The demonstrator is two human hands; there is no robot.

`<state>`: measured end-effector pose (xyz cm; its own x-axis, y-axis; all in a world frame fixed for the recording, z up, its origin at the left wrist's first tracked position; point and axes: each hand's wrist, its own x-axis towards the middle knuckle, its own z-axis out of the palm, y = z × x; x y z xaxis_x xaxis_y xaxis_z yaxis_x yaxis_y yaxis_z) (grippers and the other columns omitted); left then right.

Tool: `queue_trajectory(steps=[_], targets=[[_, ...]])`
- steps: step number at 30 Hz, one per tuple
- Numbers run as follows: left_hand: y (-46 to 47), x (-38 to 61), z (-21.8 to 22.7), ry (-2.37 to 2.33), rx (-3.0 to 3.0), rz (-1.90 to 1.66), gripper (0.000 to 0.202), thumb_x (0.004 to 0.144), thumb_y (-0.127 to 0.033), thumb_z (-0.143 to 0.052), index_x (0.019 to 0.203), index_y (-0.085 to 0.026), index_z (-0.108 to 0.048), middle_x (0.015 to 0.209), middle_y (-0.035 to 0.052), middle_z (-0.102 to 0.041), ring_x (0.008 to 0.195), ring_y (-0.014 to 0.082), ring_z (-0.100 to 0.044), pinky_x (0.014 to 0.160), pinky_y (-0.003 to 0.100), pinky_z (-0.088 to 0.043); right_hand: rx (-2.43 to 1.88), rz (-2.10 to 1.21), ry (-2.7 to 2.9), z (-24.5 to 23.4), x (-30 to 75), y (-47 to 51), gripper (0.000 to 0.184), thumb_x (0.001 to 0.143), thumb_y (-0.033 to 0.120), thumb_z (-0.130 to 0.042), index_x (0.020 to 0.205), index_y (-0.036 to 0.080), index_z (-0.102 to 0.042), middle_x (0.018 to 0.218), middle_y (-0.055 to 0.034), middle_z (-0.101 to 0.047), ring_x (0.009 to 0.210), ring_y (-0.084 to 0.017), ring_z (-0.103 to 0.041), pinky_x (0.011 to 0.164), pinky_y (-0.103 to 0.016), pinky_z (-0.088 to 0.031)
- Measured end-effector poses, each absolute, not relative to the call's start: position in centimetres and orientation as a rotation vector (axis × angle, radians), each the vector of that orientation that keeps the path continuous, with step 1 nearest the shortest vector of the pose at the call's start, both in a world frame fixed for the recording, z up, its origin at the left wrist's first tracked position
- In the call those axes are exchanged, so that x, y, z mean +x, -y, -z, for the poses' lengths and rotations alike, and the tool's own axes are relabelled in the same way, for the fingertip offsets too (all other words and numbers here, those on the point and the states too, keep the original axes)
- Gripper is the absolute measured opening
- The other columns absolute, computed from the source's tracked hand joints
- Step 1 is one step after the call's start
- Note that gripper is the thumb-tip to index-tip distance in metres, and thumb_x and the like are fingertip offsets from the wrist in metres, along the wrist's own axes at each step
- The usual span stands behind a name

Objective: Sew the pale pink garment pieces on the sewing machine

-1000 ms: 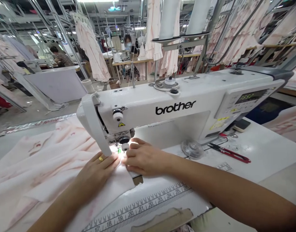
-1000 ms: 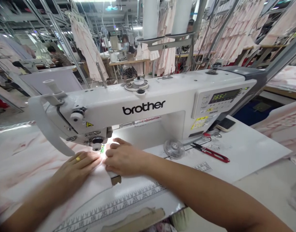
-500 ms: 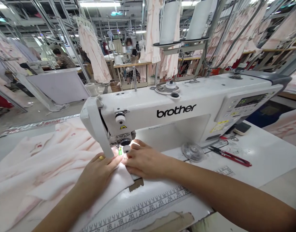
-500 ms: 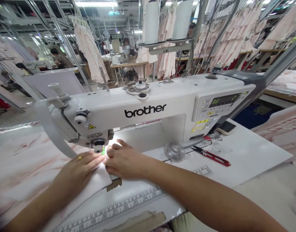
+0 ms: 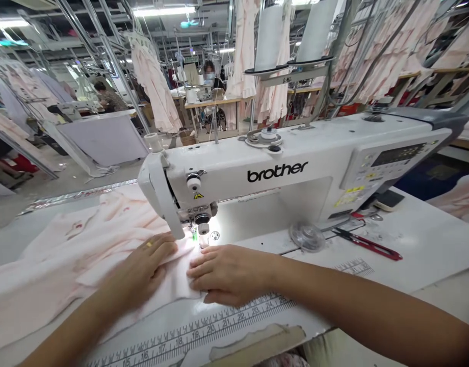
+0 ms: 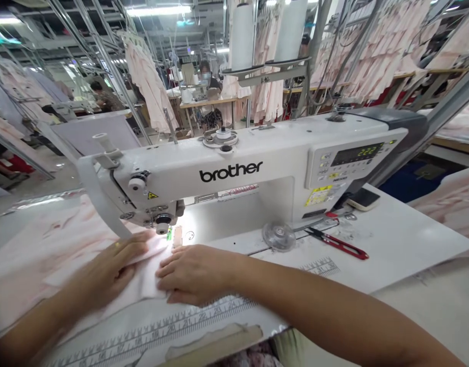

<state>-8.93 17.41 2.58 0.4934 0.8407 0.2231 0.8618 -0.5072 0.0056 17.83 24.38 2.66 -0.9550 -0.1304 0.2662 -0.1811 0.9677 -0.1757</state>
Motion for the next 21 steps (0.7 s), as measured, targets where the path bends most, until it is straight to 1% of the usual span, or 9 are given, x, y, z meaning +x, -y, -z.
queue_trajectory(steps=[2, 4, 6, 9, 11, 13, 16, 19, 21], targets=[[-16.6, -9.0, -3.0, 1.511, -2.493, 0.34, 0.037, 0.087, -0.013, -0.043, 0.118, -0.022, -0.06, 0.122, 0.0089, -0.064, 0.112, 0.0266, -0.059, 0.093, 0.041, -0.049, 0.222, -0.28, 2.866, -2.7, 17.9, -24.5, 0.017, 0.1, 0.028, -0.049, 0.098, 0.017, -0.061, 0.108, -0.002, -0.069, 0.11, -0.015, -0.056, 0.101, -0.029, -0.038], [-15.8, -8.6, -3.7, 1.506, -2.421, 0.396, 0.029, 0.09, -0.016, -0.044, 0.111, -0.023, -0.063, 0.109, 0.0066, -0.069, 0.099, 0.0264, -0.062, 0.088, 0.042, -0.048, 0.201, -0.267, 2.867, -2.7, 18.0, -24.5, 0.018, 0.1, 0.028, -0.049, 0.092, 0.018, -0.061, 0.099, -0.0007, -0.069, 0.102, -0.014, -0.058, 0.097, -0.028, -0.04], [-15.1, -7.6, -4.4, 1.53, -2.414, 0.485, 0.021, 0.094, -0.02, -0.045, 0.104, -0.024, -0.063, 0.095, 0.0036, -0.07, 0.091, 0.0246, -0.063, 0.084, 0.039, -0.047, 0.171, -0.258, 2.862, -2.7, 18.0, -24.5, 0.021, 0.101, 0.029, -0.047, 0.089, 0.019, -0.061, 0.094, -0.0004, -0.07, 0.095, -0.013, -0.059, 0.093, -0.027, -0.041], [-14.4, -5.6, -5.0, 1.586, -2.511, 0.57, 0.016, 0.097, -0.026, -0.045, 0.1, -0.025, -0.061, 0.087, 0.0012, -0.068, 0.083, 0.0212, -0.064, 0.076, 0.033, -0.049, 0.173, -0.187, 2.85, -2.6, 17.9, -24.5, 0.023, 0.103, 0.03, -0.045, 0.095, 0.018, -0.062, 0.093, -0.0016, -0.069, 0.089, -0.014, -0.059, 0.093, -0.029, -0.041], [-14.0, -4.7, -4.8, 1.629, -2.622, 0.488, 0.015, 0.095, -0.025, -0.046, 0.103, -0.025, -0.059, 0.089, 0.0013, -0.067, 0.083, 0.0206, -0.064, 0.074, 0.032, -0.05, 0.196, -0.111, 2.835, -2.7, 17.8, -24.4, 0.02, 0.102, 0.029, -0.047, 0.103, 0.016, -0.062, 0.099, -0.0033, -0.068, 0.094, -0.015, -0.057, 0.095, -0.031, -0.04], [-13.7, -4.7, -4.3, 1.656, -2.686, 0.392, 0.026, 0.089, -0.02, -0.048, 0.114, -0.024, -0.055, 0.099, 0.0034, -0.068, 0.09, 0.0219, -0.065, 0.078, 0.033, -0.052, 0.229, -0.062, 2.822, -2.7, 17.9, -24.4, 0.021, 0.101, 0.03, -0.049, 0.109, 0.014, -0.061, 0.109, -0.0055, -0.066, 0.102, -0.017, -0.055, 0.098, -0.032, -0.039], [-13.5, -5.9, -3.5, 1.606, -2.659, 0.384, 0.045, 0.081, -0.012, -0.045, 0.124, -0.023, -0.051, 0.114, 0.0058, -0.067, 0.103, 0.0235, -0.065, 0.084, 0.035, -0.054, 0.28, -0.076, 2.827, -2.8, 18.0, -24.4, 0.022, 0.101, 0.032, -0.05, 0.104, 0.014, -0.062, 0.112, -0.0066, -0.064, 0.109, -0.019, -0.054, 0.102, -0.033, -0.036], [-14.0, -6.9, -3.5, 1.656, -2.55, 0.457, 0.037, 0.084, -0.013, -0.043, 0.116, -0.026, -0.057, 0.105, 0.0023, -0.072, 0.093, 0.0215, -0.07, 0.075, 0.031, -0.056, 0.289, -0.135, 2.852, -2.8, 18.0, -24.4, 0.022, 0.1, 0.032, -0.051, 0.091, 0.017, -0.062, 0.105, -0.0037, -0.067, 0.108, -0.017, -0.056, 0.103, -0.03, -0.036], [-14.5, -6.9, -3.9, 1.719, -2.49, 0.527, 0.029, 0.089, -0.018, -0.044, 0.112, -0.026, -0.059, 0.099, 0.0011, -0.073, 0.085, 0.0199, -0.071, 0.07, 0.029, -0.056, 0.302, -0.137, 2.861, -2.9, 18.0, -24.4, 0.021, 0.099, 0.031, -0.051, 0.087, 0.018, -0.062, 0.105, -0.0024, -0.068, 0.107, -0.016, -0.057, 0.103, -0.029, -0.035]])
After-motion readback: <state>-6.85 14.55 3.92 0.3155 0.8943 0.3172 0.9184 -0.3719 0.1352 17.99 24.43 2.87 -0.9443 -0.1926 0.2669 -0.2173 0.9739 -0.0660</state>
